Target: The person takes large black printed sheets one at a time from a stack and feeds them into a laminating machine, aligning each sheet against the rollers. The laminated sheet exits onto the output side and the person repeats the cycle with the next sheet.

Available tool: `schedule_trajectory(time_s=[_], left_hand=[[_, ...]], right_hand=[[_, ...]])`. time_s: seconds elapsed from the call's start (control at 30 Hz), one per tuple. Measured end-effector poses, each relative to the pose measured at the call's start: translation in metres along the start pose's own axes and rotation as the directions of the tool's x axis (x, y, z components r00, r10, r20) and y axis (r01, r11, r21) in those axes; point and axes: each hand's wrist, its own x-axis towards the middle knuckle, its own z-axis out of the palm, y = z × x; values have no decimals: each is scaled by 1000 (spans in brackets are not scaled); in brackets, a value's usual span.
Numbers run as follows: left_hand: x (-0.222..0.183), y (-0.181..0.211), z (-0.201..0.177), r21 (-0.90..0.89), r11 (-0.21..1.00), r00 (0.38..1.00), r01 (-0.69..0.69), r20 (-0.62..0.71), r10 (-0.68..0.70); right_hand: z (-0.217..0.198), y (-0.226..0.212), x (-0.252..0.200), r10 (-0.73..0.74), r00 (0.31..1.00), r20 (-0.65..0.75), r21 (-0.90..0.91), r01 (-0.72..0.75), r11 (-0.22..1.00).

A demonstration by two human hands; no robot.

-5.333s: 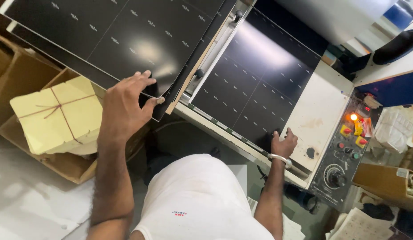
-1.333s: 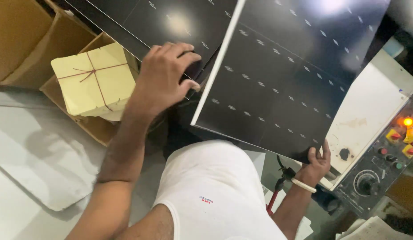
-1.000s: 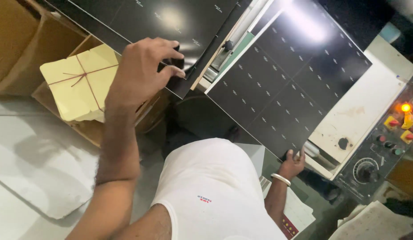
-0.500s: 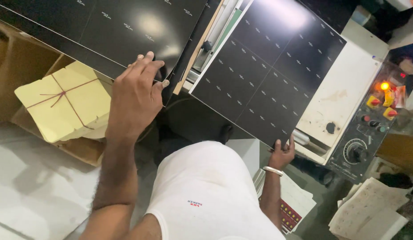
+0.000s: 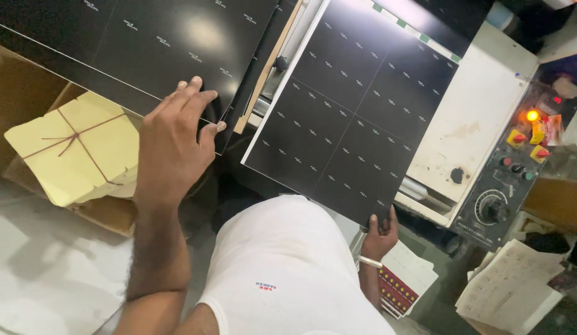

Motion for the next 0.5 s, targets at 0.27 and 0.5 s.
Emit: schedule_trajectory(time_s=[0.27, 0.5], left_hand=[[-1, 1, 1, -19, 999, 1000, 31, -5, -31], [-4, 3, 1, -41, 998, 999, 43, -29, -44]], right_hand=[[15, -16, 81, -174, 985, 21, 9, 174, 985], [31, -23, 154, -340, 939, 44, -461, 321, 827]])
